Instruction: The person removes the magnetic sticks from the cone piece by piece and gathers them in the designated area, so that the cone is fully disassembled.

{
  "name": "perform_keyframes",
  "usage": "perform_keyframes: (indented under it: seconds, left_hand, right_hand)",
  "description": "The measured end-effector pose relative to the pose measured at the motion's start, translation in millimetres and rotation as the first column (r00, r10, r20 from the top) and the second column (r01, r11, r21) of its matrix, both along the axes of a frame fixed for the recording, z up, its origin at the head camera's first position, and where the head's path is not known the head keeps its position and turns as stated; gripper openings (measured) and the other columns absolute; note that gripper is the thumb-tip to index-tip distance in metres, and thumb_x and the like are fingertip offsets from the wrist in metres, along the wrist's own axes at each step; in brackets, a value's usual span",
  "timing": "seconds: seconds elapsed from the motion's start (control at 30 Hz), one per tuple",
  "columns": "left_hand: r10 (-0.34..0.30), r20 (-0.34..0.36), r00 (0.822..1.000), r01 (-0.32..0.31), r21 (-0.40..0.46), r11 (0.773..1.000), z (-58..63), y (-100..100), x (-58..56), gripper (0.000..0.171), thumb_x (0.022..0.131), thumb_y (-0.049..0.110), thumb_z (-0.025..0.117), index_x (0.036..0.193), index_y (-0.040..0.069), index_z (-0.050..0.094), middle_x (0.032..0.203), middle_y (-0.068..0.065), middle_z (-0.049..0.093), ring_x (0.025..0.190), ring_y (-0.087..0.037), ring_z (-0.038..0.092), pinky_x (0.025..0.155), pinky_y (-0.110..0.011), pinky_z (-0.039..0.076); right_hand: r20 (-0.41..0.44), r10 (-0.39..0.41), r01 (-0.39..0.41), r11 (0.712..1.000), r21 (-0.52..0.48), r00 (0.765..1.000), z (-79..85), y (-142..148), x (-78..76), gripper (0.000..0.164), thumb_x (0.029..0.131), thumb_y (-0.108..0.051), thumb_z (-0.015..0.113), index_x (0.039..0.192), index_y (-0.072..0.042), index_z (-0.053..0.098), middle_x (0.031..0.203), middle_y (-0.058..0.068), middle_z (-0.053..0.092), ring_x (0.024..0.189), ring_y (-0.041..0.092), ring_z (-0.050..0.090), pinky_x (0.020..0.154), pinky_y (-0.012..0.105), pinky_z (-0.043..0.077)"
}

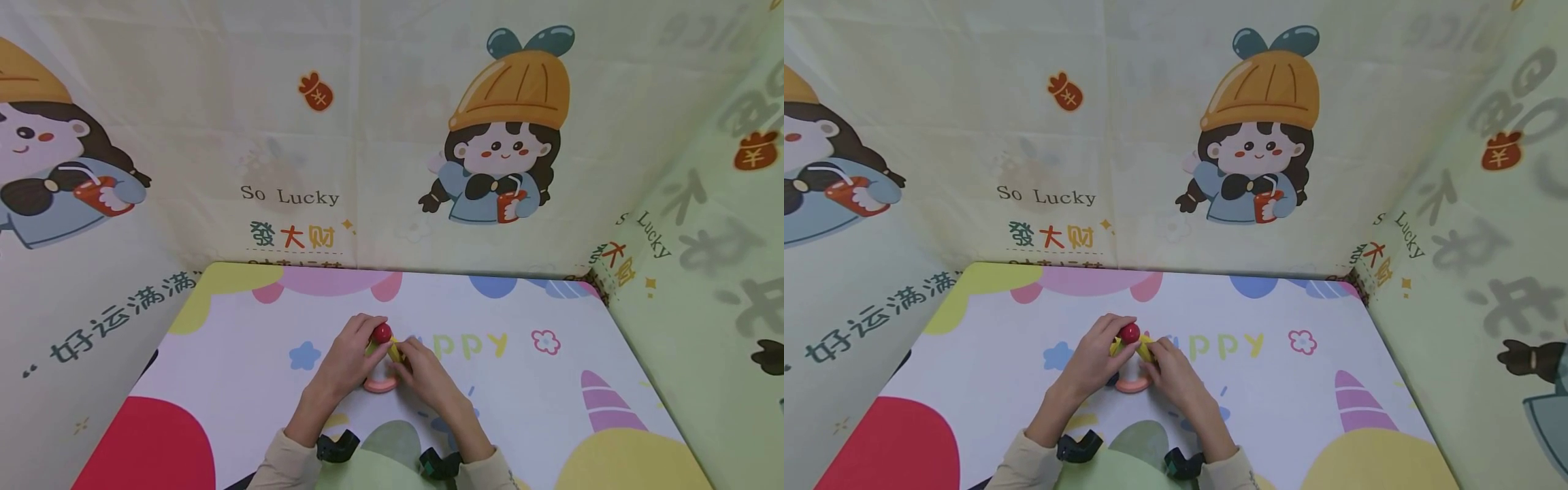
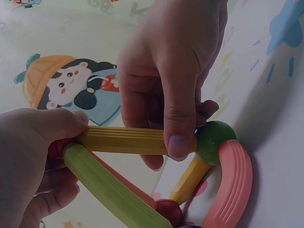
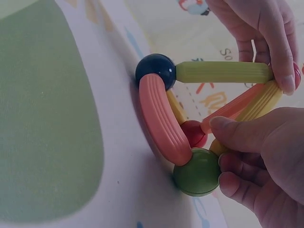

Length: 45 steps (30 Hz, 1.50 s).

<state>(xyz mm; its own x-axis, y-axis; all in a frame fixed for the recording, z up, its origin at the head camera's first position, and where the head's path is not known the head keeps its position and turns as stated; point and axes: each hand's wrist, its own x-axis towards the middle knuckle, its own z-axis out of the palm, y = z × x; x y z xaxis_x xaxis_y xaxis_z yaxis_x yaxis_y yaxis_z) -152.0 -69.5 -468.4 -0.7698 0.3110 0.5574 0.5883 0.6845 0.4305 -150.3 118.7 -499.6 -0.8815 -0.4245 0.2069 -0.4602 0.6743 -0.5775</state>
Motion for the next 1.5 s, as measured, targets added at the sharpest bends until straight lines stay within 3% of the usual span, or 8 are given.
perform_keyframes:
  seconds: [0.53,0.87,1.2,1.5]
  left_hand:
    - [-0.007,-0.012,1.000,0.007,0.006,1.000,-4.2,1,-1.2,0.048,0.084,0.021,0.081,0.125,0.005,0.063,0.115,-0.008,0.064,0.105,-0.019,0.062,0.088,-0.031,0.060]
    - [-0.004,-0.005,1.000,0.004,0.009,1.000,-10.2,4,-2.2,0.048,0.085,0.015,0.080,0.127,0.004,0.060,0.118,-0.009,0.063,0.107,-0.020,0.060,0.090,-0.031,0.059]
    - [0.047,0.050,0.998,-0.054,0.147,0.988,-8.4,4,-3.8,0.046,0.090,0.016,0.075,0.130,0.004,0.056,0.113,-0.014,0.061,0.097,-0.021,0.060,0.081,-0.035,0.062]
    - [0.065,0.099,0.993,-0.086,0.226,0.970,-2.4,-5,-5.1,0.043,0.094,0.019,0.070,0.131,0.005,0.056,0.111,-0.011,0.061,0.087,-0.016,0.055,0.070,-0.026,0.056]
  right_hand:
    - [-0.054,0.004,-0.003,1.000,0.004,0.999,-1.8,0,0.2,0.020,0.090,-0.013,0.075,0.106,-0.006,0.066,0.095,0.000,0.059,0.080,0.009,0.052,0.071,0.024,0.051]
    - [-0.013,-0.002,0.002,1.000,0.009,1.000,-0.4,0,1.0,0.023,0.091,-0.013,0.074,0.111,-0.006,0.066,0.096,0.000,0.059,0.081,0.010,0.052,0.072,0.024,0.052]
    - [-0.025,0.015,-0.014,1.000,0.028,1.000,0.6,-4,1.9,0.024,0.091,-0.013,0.073,0.112,-0.003,0.067,0.101,0.003,0.061,0.083,0.011,0.055,0.075,0.026,0.055]
    - [0.039,-0.003,0.001,0.999,0.040,0.999,0.7,-5,0.9,0.026,0.093,-0.016,0.071,0.115,-0.004,0.067,0.104,0.003,0.061,0.084,0.011,0.054,0.076,0.028,0.055]
